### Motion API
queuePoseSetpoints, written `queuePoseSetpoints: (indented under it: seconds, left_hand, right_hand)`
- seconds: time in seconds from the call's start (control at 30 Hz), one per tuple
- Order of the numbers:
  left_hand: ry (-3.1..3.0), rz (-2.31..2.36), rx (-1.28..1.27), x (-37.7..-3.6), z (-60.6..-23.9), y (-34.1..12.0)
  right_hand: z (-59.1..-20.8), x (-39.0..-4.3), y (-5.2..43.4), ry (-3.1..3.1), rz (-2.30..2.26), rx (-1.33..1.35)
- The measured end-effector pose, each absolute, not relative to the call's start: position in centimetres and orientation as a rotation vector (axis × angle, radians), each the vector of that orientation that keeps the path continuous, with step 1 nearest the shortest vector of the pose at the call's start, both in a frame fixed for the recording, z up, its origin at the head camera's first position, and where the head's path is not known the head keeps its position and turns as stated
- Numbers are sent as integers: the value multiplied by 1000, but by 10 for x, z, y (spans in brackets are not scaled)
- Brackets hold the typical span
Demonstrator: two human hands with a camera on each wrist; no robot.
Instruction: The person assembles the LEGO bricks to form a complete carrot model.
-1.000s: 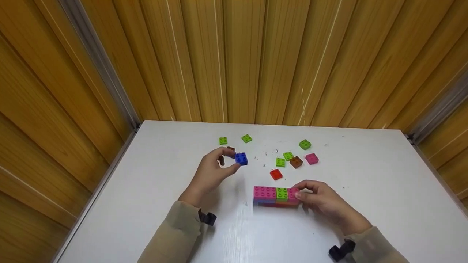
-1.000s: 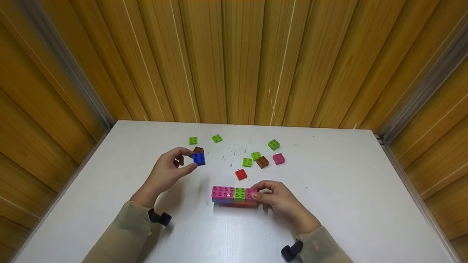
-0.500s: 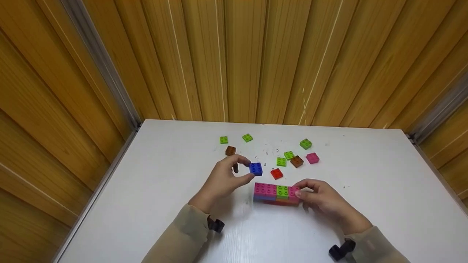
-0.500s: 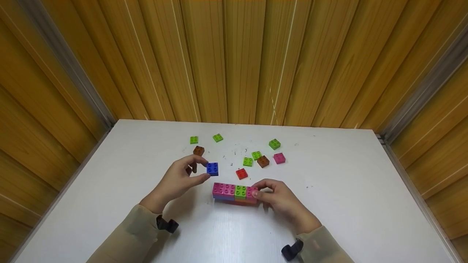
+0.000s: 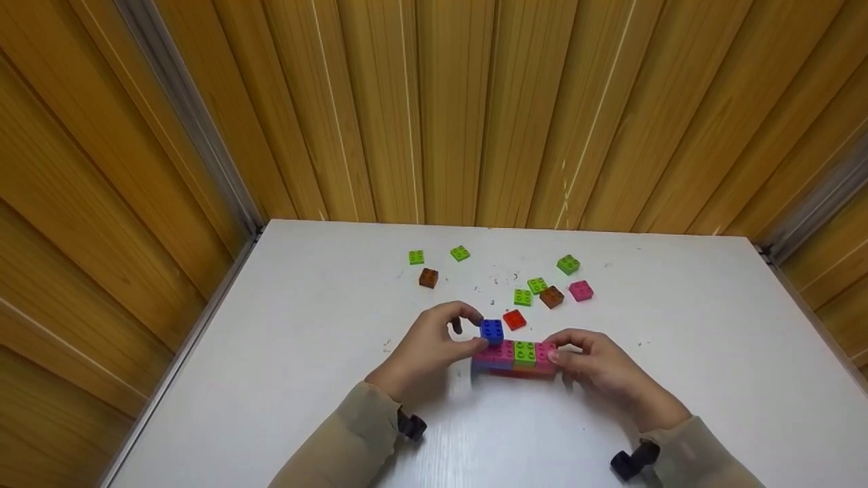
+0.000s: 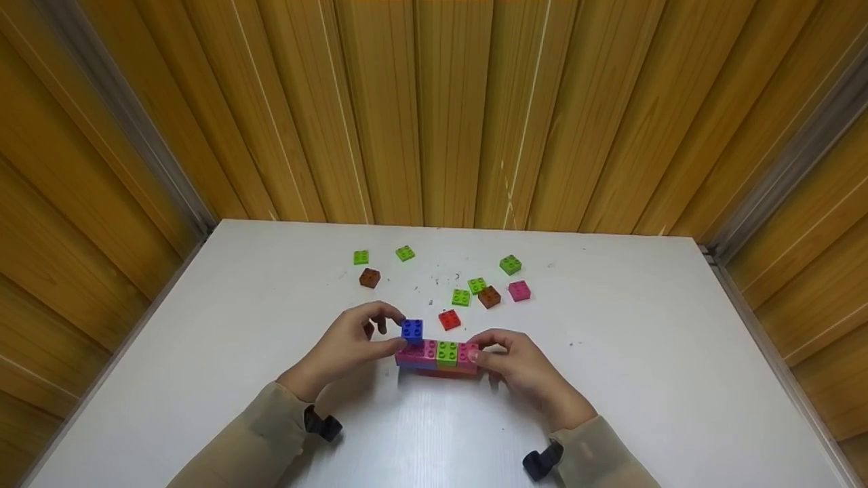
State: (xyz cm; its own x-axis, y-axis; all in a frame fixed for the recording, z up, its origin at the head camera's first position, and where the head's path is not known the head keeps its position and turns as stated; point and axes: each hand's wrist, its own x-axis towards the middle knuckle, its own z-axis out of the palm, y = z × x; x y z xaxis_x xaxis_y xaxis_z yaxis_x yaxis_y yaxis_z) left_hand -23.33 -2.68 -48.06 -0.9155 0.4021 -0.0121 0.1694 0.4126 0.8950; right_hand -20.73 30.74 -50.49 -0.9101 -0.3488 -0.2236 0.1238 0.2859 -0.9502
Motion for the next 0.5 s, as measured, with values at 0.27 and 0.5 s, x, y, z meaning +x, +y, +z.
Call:
queuePoseSetpoints:
  seconds: [0.27, 0.5]
  left_hand:
    - [2434, 1469, 535, -233, -487, -26]
    - [2425, 1440, 570, -234, -488, -28]
  right_hand:
    - [-506, -206, 308, 2179, -1659, -221]
    - [-505, -207, 308, 2182, -1647, -215]
